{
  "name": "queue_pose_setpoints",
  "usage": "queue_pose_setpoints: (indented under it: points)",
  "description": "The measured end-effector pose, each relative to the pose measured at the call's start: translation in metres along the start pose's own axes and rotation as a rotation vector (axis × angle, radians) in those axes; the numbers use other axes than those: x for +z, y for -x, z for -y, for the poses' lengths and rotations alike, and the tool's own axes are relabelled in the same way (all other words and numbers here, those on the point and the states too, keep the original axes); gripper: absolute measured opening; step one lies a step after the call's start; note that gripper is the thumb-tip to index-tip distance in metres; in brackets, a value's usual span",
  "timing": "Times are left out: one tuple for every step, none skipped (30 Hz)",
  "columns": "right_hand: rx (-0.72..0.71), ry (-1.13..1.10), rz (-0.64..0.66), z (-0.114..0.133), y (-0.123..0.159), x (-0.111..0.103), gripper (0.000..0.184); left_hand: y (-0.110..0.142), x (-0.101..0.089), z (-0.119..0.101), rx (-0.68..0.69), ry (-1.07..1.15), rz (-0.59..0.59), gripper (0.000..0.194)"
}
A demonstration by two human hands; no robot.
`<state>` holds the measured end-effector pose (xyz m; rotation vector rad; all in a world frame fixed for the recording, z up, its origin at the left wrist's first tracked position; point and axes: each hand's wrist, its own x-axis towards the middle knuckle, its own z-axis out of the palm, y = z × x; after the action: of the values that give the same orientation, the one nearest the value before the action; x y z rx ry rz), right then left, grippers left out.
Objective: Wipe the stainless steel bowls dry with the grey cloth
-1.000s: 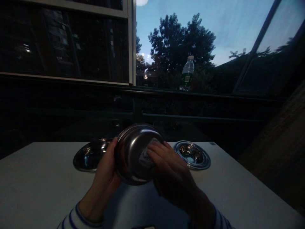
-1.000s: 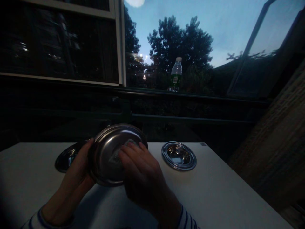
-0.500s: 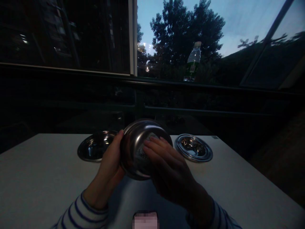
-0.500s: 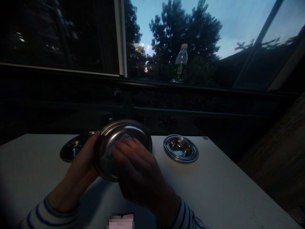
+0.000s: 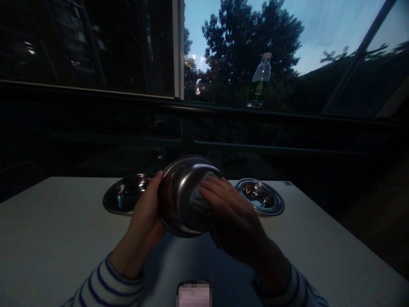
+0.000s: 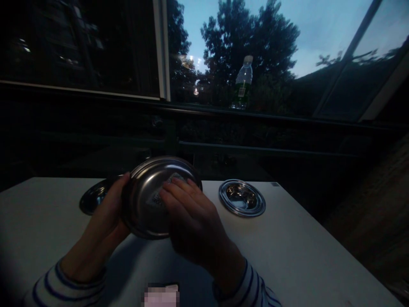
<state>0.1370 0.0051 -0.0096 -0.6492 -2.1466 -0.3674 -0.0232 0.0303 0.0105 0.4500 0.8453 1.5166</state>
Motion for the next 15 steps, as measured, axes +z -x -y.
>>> queue_pose_setpoints:
  points:
    - [0.015,0.005,-0.011,-0.001,0.0,-0.0001,0.034,-0.0002,-0.0002,-0.0004,0.026,0.003,-0.014,0.026]
    - [0.025,0.007,-0.017,-0.0016,0.0,-0.0002,0.034,-0.0003,-0.0004,-0.0006,0.041,0.001,-0.023,0.025]
    - [0.026,0.006,-0.017,-0.0016,-0.0001,-0.0002,0.034,-0.0002,-0.0006,-0.0004,0.039,-0.008,-0.026,0.025]
    - [0.019,0.002,-0.01,-0.001,-0.0003,-0.0002,0.034,0.0,-0.0009,-0.0001,0.024,-0.019,-0.022,0.024]
    - [0.004,-0.003,0.0,-0.0002,-0.0004,-0.0002,0.034,0.0003,-0.0011,0.0002,-0.001,-0.03,-0.015,0.024]
    - [-0.009,-0.007,0.008,0.0005,-0.0003,-0.0002,0.035,0.0005,-0.0013,0.0002,-0.023,-0.032,-0.007,0.024]
    - [-0.02,-0.009,0.013,0.0008,-0.0002,-0.0001,0.036,0.0006,-0.0015,-0.0002,-0.041,-0.027,0.005,0.024]
    - [-0.022,-0.008,0.014,0.0005,0.0002,0.0,0.036,0.0006,-0.0017,-0.0012,-0.04,-0.014,0.014,0.024]
    - [-0.013,-0.004,0.01,-0.0004,0.0008,0.0003,0.036,0.0004,-0.0021,-0.0025,-0.025,0.003,0.019,0.024]
    - [0.002,0.001,0.005,-0.0016,0.0015,0.0007,0.036,0.0001,-0.0025,-0.004,-0.006,0.018,0.023,0.023]
    - [0.017,0.006,-0.002,-0.0028,0.0022,0.0011,0.036,-0.0002,-0.003,-0.0052,0.016,0.027,0.022,0.023]
    - [0.031,0.009,-0.004,-0.0036,0.0029,0.0017,0.036,-0.0006,-0.0034,-0.006,0.037,0.028,0.014,0.023]
    - [0.035,0.011,-0.005,-0.0039,0.0034,0.0023,0.036,-0.0008,-0.0037,-0.006,0.041,0.022,0.004,0.023]
    - [0.03,0.009,-0.003,-0.0035,0.0037,0.0028,0.036,-0.0011,-0.0039,-0.0055,0.029,0.013,-0.008,0.023]
    - [0.015,0.005,-0.001,-0.0027,0.0037,0.0033,0.037,-0.0013,-0.0039,-0.0045,0.003,0.002,-0.014,0.023]
